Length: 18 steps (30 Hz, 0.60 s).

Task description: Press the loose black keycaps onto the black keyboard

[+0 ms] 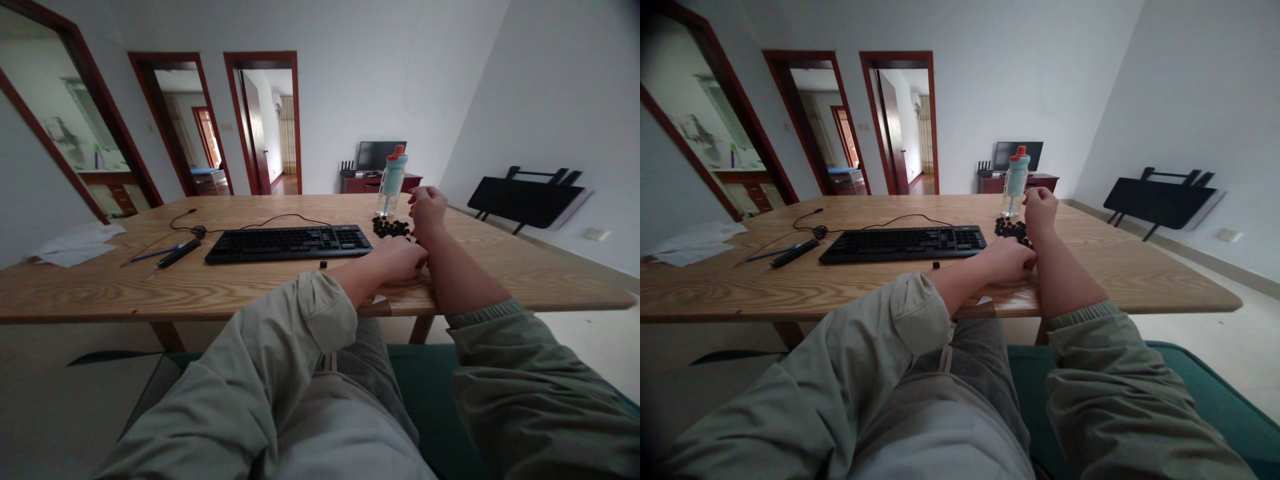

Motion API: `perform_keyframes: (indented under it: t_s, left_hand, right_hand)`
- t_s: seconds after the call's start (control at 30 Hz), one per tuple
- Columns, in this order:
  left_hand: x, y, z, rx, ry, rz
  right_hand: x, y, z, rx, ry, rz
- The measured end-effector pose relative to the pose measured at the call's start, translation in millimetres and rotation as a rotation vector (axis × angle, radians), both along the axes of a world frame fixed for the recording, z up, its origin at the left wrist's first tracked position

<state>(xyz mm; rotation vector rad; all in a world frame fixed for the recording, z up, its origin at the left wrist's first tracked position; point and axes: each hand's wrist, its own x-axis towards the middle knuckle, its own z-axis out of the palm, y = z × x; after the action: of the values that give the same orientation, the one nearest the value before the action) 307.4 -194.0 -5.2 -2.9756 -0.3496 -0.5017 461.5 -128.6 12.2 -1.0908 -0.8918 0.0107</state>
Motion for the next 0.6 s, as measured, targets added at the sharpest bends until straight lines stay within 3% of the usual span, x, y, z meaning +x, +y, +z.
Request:
perform_keyframes:
  t_s: [0.1,0.2,0.3,0.37,0.47,0.6]
  left_hand:
    - [-26,3,12.2,-0.035,-0.031,-0.092]
    - [-80,22,27.6,-0.212,-0.056,-0.145]
    - [-151,54,34.2,-0.296,-0.154,0.036]
    - [-195,70,31.7,-0.352,-0.179,0.182]
    - [-234,77,22.1,-0.471,-0.175,0.322]
    - [-236,64,10.8,-0.524,-0.115,0.337]
  right_hand:
    - [-8,-7,3.2,-0.066,-0.018,0.091]
    - [-31,-21,5.6,-0.256,-0.173,0.364]
    - [-69,-37,2.6,-0.578,-0.507,0.765]
    - [-95,-44,-2.5,-0.731,-0.727,0.930]
    - [-122,-47,-11.6,-0.758,-0.918,0.941]
    - [-128,-44,-20.3,-0.727,-0.993,0.899]
